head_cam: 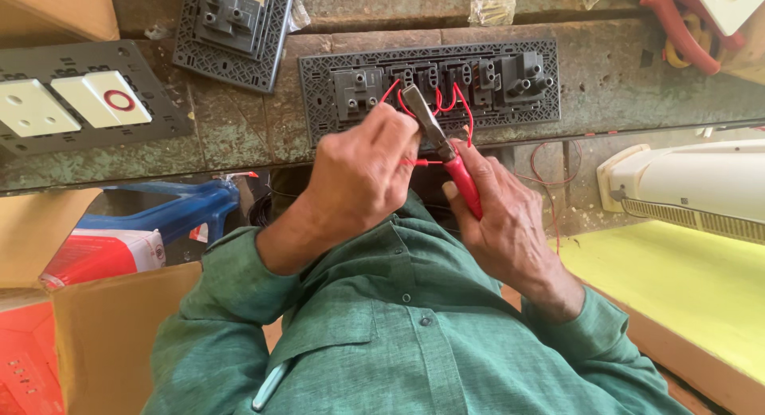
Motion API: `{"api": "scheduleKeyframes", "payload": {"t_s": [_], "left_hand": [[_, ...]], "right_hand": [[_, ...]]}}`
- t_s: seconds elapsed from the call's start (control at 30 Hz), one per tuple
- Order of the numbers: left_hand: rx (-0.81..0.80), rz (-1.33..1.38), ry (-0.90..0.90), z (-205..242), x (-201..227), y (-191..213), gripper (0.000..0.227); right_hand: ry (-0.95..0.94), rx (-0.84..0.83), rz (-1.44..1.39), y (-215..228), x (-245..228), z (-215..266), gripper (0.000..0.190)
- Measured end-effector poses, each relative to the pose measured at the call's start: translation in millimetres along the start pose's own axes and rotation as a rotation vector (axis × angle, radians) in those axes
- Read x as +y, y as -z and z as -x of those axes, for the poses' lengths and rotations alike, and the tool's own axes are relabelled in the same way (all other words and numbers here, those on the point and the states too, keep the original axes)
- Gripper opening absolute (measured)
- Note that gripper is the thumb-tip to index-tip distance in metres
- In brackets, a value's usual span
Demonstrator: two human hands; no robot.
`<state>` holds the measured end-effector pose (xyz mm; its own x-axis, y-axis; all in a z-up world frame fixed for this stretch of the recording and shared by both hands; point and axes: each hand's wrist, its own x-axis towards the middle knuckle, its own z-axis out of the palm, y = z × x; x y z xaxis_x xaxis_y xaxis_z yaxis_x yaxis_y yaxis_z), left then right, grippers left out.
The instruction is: The person wires an electrical switchboard by hand using a screwdriver and pliers to strip, connect, and secure red wires into terminals.
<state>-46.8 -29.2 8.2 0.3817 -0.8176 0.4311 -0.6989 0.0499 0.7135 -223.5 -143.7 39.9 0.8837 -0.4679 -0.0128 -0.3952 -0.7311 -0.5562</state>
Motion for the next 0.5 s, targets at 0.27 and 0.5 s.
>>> {"api": "scheduleKeyframes", "payload": {"t_s": [0.27,0.5], "left_hand": [[0.071,0.333,0.235,-15,0,12,0.014],[0.091,0.613,0.384,-13,-13,7,0.020]], "right_hand": [[-0.126,-0.248,-0.187,24,12,-23,0.036],[-0.314,-0.576,-0.807,35,34,-48,0.042]]}}
